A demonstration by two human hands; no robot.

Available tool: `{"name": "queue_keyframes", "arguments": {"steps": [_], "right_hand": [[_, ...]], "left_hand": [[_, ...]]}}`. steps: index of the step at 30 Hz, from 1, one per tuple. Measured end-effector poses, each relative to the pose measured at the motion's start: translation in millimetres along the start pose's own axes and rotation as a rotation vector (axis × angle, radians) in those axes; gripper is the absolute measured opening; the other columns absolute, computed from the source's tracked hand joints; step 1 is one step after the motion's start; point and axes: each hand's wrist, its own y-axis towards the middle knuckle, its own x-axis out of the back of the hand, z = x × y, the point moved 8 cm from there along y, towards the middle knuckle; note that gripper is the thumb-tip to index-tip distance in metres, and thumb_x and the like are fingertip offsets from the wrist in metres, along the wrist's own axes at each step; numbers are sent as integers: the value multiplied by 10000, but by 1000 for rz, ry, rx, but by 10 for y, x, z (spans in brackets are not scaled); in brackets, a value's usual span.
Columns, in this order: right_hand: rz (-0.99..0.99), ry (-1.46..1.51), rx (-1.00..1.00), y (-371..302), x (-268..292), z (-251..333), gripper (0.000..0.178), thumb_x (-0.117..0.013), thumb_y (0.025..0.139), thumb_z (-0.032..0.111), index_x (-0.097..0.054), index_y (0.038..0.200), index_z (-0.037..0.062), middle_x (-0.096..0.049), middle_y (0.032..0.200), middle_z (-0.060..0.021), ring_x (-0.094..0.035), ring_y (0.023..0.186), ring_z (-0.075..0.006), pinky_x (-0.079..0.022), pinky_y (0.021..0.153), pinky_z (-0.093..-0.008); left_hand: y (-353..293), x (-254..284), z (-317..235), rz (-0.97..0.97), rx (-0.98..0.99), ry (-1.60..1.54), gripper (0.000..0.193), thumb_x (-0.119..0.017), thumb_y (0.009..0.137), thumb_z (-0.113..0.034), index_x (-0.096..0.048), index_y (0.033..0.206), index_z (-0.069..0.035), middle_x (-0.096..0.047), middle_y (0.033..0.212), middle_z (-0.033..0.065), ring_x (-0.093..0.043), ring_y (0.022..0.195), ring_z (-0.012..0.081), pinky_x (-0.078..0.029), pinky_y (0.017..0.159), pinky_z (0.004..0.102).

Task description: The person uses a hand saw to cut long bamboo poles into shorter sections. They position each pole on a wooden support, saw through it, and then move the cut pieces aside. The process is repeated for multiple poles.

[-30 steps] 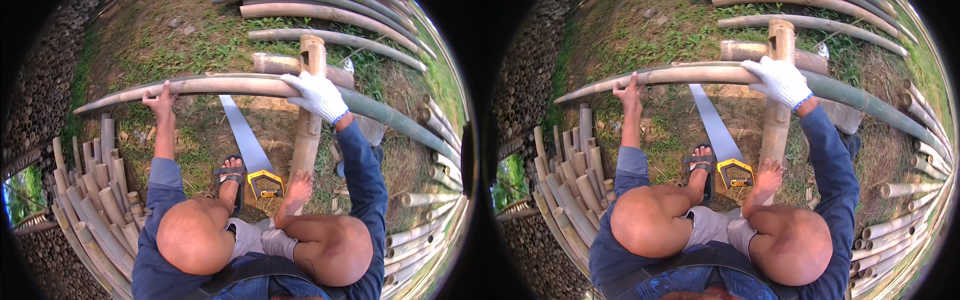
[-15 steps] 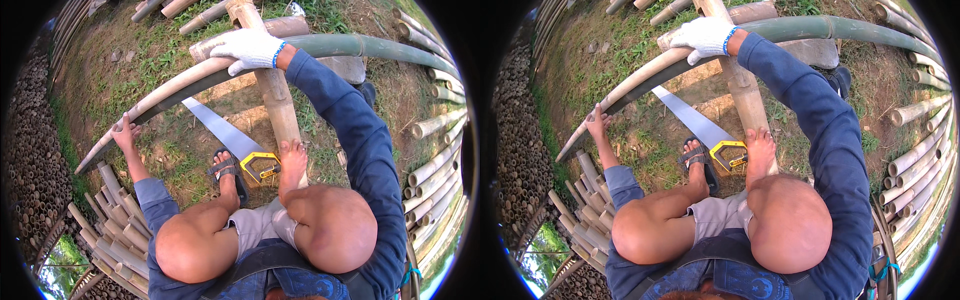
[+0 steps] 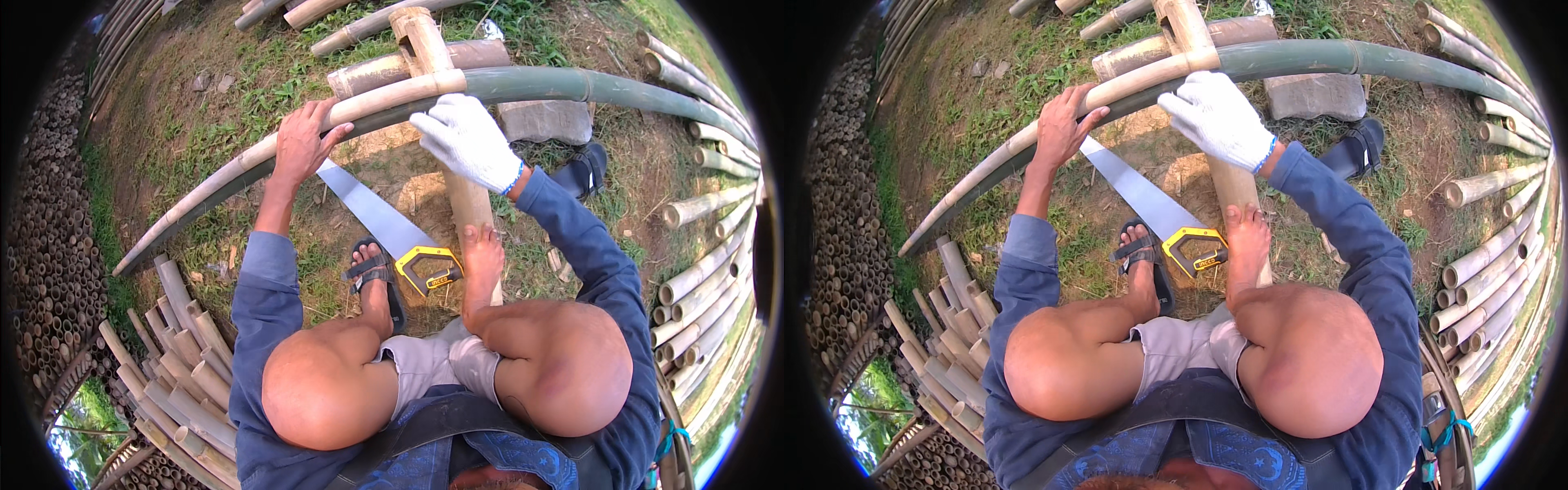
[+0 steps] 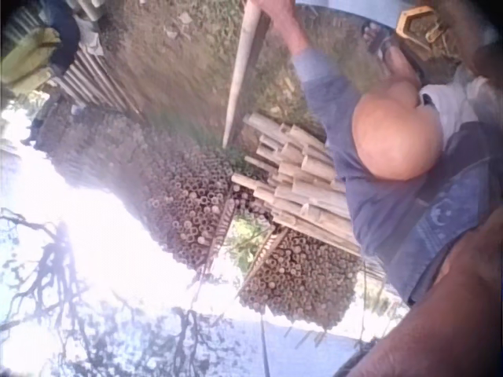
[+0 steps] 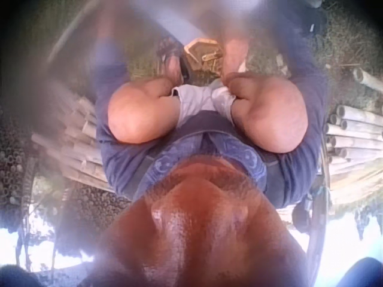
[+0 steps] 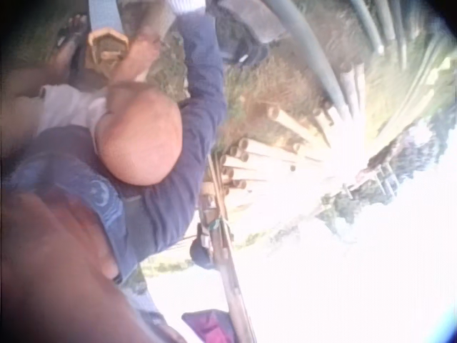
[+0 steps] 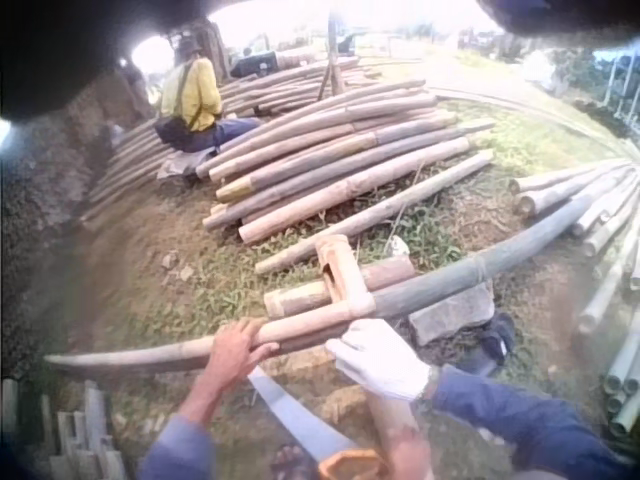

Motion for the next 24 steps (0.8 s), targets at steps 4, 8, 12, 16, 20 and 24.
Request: {"name": "queue_keyframes", "arguments": {"steps": [4,8,12,16,20,24], "right_hand": [[600,406,-182,-1475,-749,1110,338,-730,966,367,-663,1155,94,-657,1024,-146,-680,985,-368,-545,871,-523],[723,284,-888,-2480,-1056,1217,531,-586,1027,516,-614,1356,101,-657,1252,-171,-681,1138,-383,-526,995,-542],[425,13,-1518,-2957,-960,919,740,-443,1087,666,-565,1558,108,-657,1481,-195,-682,1292,-399,-507,1119,-561],[387,36,-1555,-3009,-955,855,791,-404,1106,707,-534,1616,116,-656,1528,-206,-683,1324,-411,-497,1146,-585],[433,248,-1494,-2934,-1052,849,759,-364,1131,691,-418,1647,137,-511,1641,-229,-554,1465,-438,-447,1201,-607],[457,417,-1438,-2972,-1233,787,835,-296,1135,725,-279,1770,183,-367,1762,-212,-400,1590,-480,-299,1317,-629]], "left_hand": [[169,-90,-94,44,-25,-19,703,-718,998,-661,-672,1454,-128,-737,1302,157,-721,1185,369,-550,1005,504],[103,-57,-36,142,62,43,865,-857,855,-672,-639,1499,-139,-731,1329,169,-720,1216,383,-573,1025,523],[120,-59,-62,156,95,8,895,-951,785,-563,-628,1505,-142,-734,1342,179,-726,1222,395,-581,1028,521],[168,-83,-118,141,72,12,960,-961,733,-626,-632,1491,-138,-741,1349,168,-729,1215,415,-584,1017,530],[116,-95,84,135,103,-12,962,-980,720,-601,-631,1482,-129,-750,1353,184,-730,1235,405,-573,1034,525],[72,-50,147,145,135,-17,991,-992,698,-612,-637,1476,-111,-743,1358,197,-720,1240,426,-571,1034,532]]}}
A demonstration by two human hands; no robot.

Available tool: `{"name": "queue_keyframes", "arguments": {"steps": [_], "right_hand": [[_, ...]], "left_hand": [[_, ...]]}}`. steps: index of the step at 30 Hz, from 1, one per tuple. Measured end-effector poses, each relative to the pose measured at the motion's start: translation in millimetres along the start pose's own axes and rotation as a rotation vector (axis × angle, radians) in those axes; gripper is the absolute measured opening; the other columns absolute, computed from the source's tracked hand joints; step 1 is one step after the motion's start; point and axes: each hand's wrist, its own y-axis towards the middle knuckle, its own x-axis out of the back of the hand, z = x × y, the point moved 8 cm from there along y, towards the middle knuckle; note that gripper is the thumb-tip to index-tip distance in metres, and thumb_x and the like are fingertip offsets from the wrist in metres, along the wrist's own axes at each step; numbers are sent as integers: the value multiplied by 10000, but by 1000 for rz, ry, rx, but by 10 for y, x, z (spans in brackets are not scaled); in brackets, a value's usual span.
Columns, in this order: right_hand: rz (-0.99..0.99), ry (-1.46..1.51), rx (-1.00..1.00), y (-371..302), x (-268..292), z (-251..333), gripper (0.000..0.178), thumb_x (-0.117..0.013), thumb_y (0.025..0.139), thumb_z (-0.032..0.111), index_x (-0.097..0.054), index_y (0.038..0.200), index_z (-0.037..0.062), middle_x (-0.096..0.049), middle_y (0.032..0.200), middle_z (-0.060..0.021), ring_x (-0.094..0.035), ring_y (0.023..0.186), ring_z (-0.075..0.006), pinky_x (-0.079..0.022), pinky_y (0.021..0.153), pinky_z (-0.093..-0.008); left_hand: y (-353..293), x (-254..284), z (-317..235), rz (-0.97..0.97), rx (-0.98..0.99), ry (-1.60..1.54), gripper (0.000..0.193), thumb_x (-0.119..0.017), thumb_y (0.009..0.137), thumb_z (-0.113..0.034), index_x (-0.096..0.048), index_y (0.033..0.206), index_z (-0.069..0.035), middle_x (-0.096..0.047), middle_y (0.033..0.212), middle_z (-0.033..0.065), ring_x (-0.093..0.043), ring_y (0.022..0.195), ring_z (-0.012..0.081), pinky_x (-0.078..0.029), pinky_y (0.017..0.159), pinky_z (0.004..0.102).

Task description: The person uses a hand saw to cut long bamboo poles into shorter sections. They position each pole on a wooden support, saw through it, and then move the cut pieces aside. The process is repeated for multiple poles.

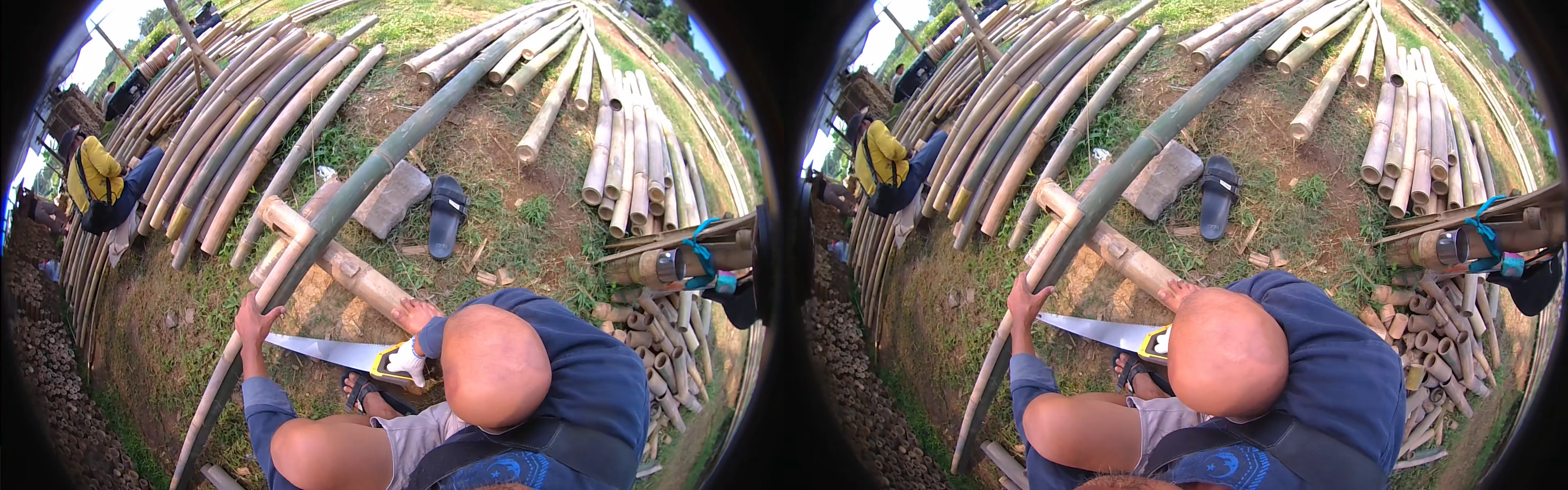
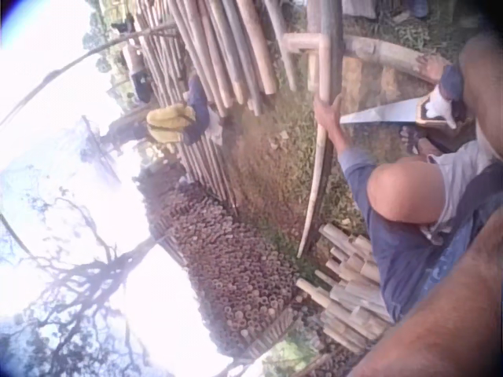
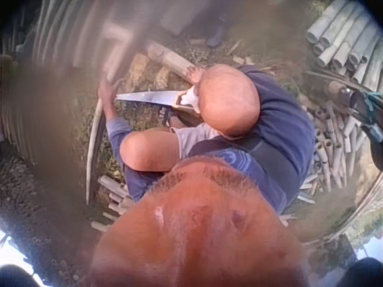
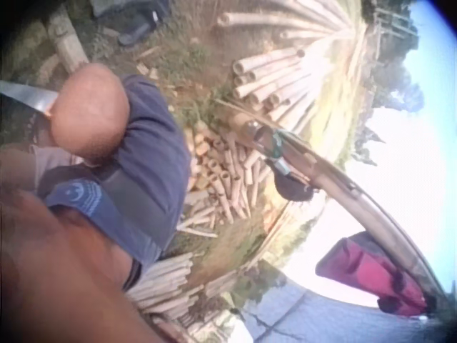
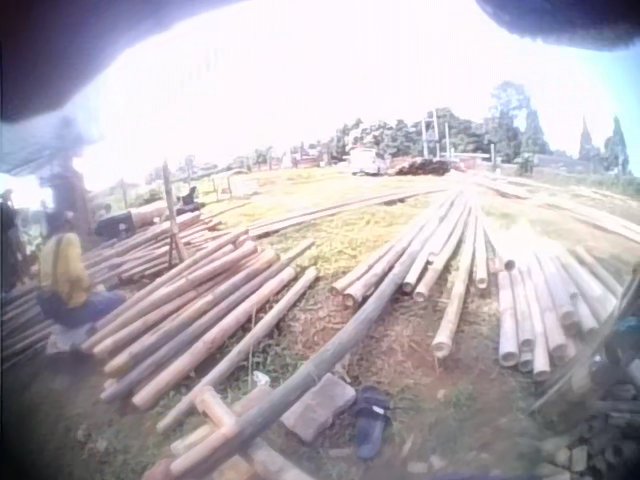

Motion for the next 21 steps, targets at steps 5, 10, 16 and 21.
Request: {"name": "queue_keyframes", "arguments": {"steps": [5,10,16,21], "right_hand": [[-23,-211,221,-433,272,260,844,-568,1023,691,-437,1640,131,-461,1673,-233,-442,1535,-509,-378,1258,-641],[445,-659,935,-1305,625,1594,596,-754,908,517,-615,1268,62,-685,1256,-260,-694,1166,-501,-554,1002,-607],[299,-447,1163,-1484,1776,1798,565,-784,890,402,-651,1355,111,-689,1143,-224,-710,1021,-464,-573,890,-576],[328,-184,837,-2022,3166,1756,570,-823,978,475,-630,1327,67,-695,1179,-158,-685,1108,-318,-537,960,-459]], "left_hand": [[62,17,-261,31,-12,1,973,-998,697,-596,-641,1434,-71,-757,1281,202,-731,1194,426,-573,1000,531],[40,6,-102,59,19,65,985,-991,689,-614,-641,1412,-44,-763,1247,217,-738,1179,429,-579,992,530],[200,-51,-198,163,26,81,1061,-1017,681,-532,-571,1526,-69,-745,1321,240,-714,1236,444,-557,1074,533],[333,-16,-614,121,-117,16,1107,-1050,641,-460,-551,1562,-103,-735,1361,248,-699,1275,440,-554,1097,535]]}}
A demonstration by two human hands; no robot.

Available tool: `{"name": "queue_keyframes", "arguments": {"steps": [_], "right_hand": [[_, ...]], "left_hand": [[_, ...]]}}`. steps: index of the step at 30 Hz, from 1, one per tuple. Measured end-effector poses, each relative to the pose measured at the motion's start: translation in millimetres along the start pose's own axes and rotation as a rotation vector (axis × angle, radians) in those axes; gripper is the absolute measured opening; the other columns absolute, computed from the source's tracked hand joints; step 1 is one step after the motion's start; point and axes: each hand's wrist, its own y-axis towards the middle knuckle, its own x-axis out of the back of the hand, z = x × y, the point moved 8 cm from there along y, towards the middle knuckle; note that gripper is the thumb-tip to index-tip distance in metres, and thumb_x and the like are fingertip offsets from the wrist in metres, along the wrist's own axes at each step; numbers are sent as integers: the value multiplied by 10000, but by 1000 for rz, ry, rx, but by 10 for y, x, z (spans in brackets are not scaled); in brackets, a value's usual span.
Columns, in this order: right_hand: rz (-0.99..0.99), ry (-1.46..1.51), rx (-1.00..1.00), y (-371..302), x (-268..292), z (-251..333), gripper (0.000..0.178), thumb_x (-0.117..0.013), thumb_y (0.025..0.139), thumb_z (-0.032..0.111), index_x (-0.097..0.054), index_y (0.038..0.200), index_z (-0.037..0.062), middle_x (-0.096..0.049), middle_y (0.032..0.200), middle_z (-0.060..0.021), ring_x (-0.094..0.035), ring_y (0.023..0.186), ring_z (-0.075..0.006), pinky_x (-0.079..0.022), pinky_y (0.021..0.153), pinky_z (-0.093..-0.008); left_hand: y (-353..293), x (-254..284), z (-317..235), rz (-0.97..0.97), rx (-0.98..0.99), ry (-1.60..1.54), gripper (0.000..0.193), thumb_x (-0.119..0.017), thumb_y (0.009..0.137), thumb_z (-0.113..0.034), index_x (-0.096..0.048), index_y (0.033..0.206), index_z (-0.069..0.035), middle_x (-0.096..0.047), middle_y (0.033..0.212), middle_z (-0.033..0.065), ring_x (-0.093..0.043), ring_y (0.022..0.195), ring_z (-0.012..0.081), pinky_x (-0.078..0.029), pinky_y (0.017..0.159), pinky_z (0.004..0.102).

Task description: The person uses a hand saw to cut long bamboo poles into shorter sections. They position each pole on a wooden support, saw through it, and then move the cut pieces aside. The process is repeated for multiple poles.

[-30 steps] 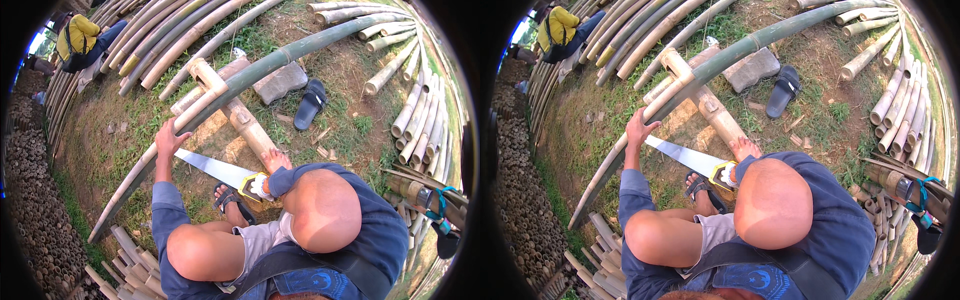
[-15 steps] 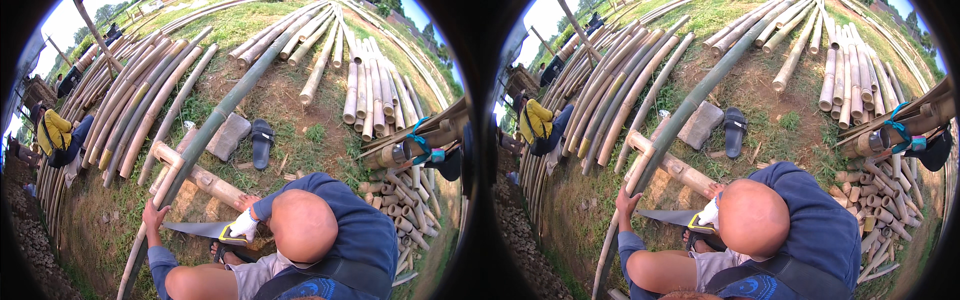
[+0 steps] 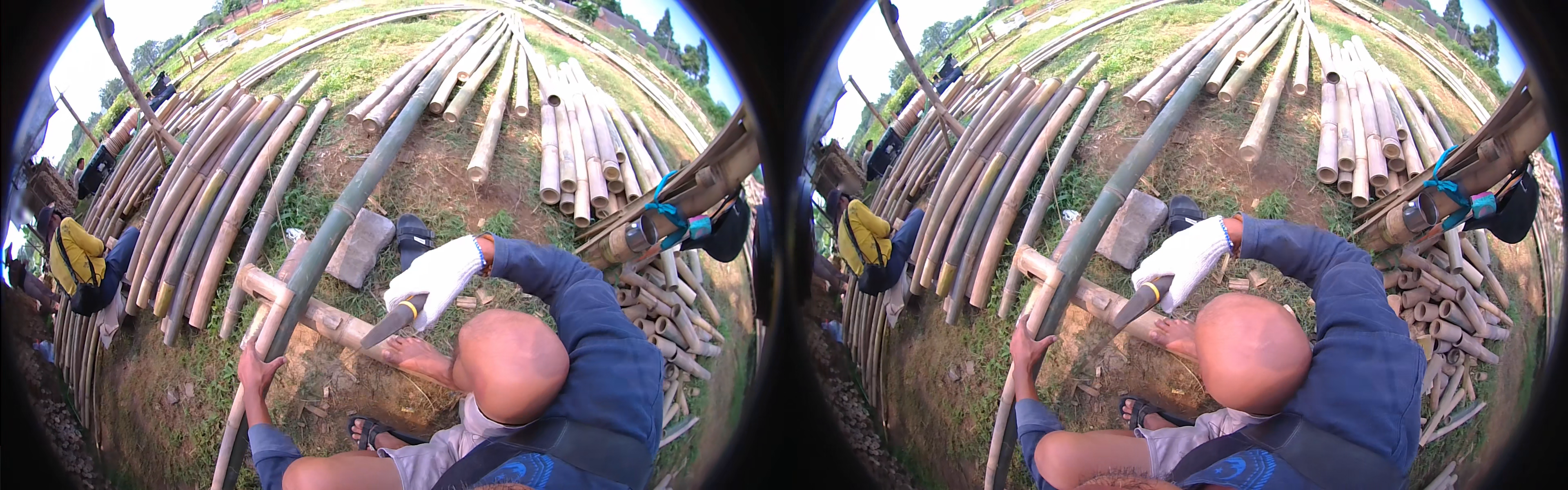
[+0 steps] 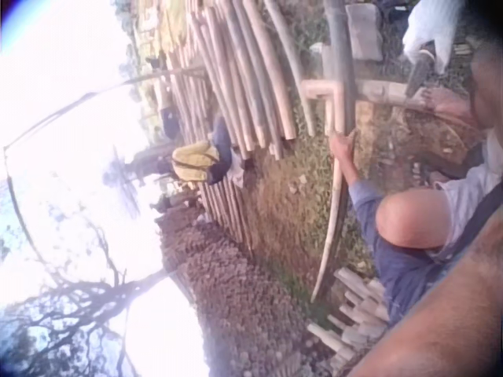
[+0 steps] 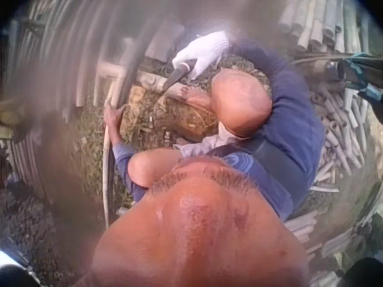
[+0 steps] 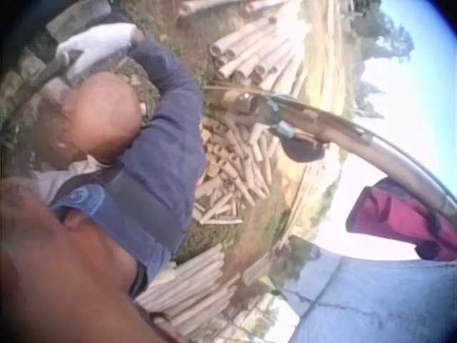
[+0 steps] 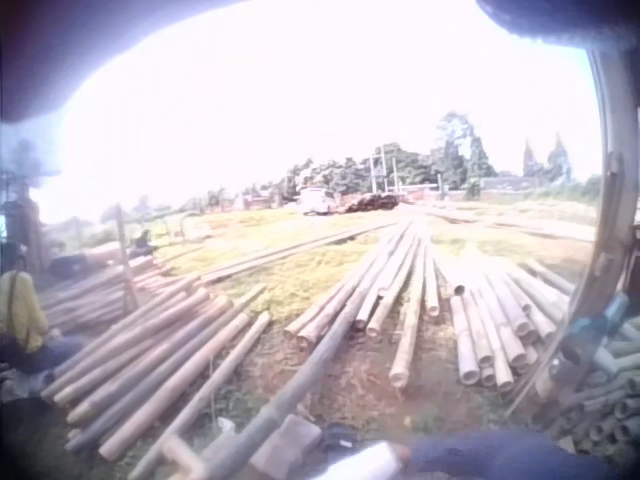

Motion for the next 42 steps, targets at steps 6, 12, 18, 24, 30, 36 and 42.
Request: {"name": "queue_keyframes", "arguments": {"steps": [6,12,18,24,30,36,42], "right_hand": [[-198,3,-243,-944,623,678,525,-904,950,374,-673,1323,86,-734,1136,-79,-681,1063,-179,-543,941,-395],[-511,-153,-405,-1489,1107,1460,558,-955,908,281,-663,1337,75,-733,1169,-21,-664,1091,-143,-539,963,-350],[-799,65,-467,-1485,1034,1798,789,-974,905,228,-584,1570,57,-745,1331,-45,-673,1193,-137,-555,1056,-343],[-1066,243,-415,-1644,456,1851,747,-931,925,111,-548,1562,44,-747,1286,-58,-689,1148,-143,-571,1014,-352],[-1195,569,-255,-1764,21,1467,603,-923,901,112,-590,1398,38,-750,1101,-89,-750,986,-188,-606,854,-352],[-1245,576,-186,-1169,-596,656,581,-878,948,107,-530,1412,63,-723,1076,-74,-729,994,-152,-599,870,-332],[-1159,695,-118,-145,-688,-39,403,-831,1001,66,-554,1293,74,-661,1106,-32,-669,964,-113,-586,855,-299]], "left_hand": [[289,53,-468,3,-74,11,1106,-1033,640,-470,-548,1563,-102,-769,1301,264,-737,1222,444,-578,1060,541],[218,14,-619,18,-107,53,931,-950,677,-474,-658,1459,-62,-815,1107,254,-789,1056,432,-615,977,533],[39,193,-479,-29,-136,59,925,-961,691,-489,-656,1439,-38,-820,1058,243,-797,1005,422,-626,932,528],[-213,85,-262,21,-78,48,886,-976,691,-487,-679,1424,-87,-818,1055,241,-796,1007,423,-626,935,518],[-337,184,-122,-8,-57,71,920,-980,677,-498,-674,1448,-99,-821,1067,228,-797,1006,406,-624,928,512],[-265,17,15,-14,-59,-2,966,-989,656,-483,-641,1477,-113,-816,1086,236,-788,1026,432,-623,933,541],[-203,30,28,44,2,13,1010,-945,681,-548,-611,1525,-105,-798,1183,257,-757,1143,442,-583,1012,551]]}}
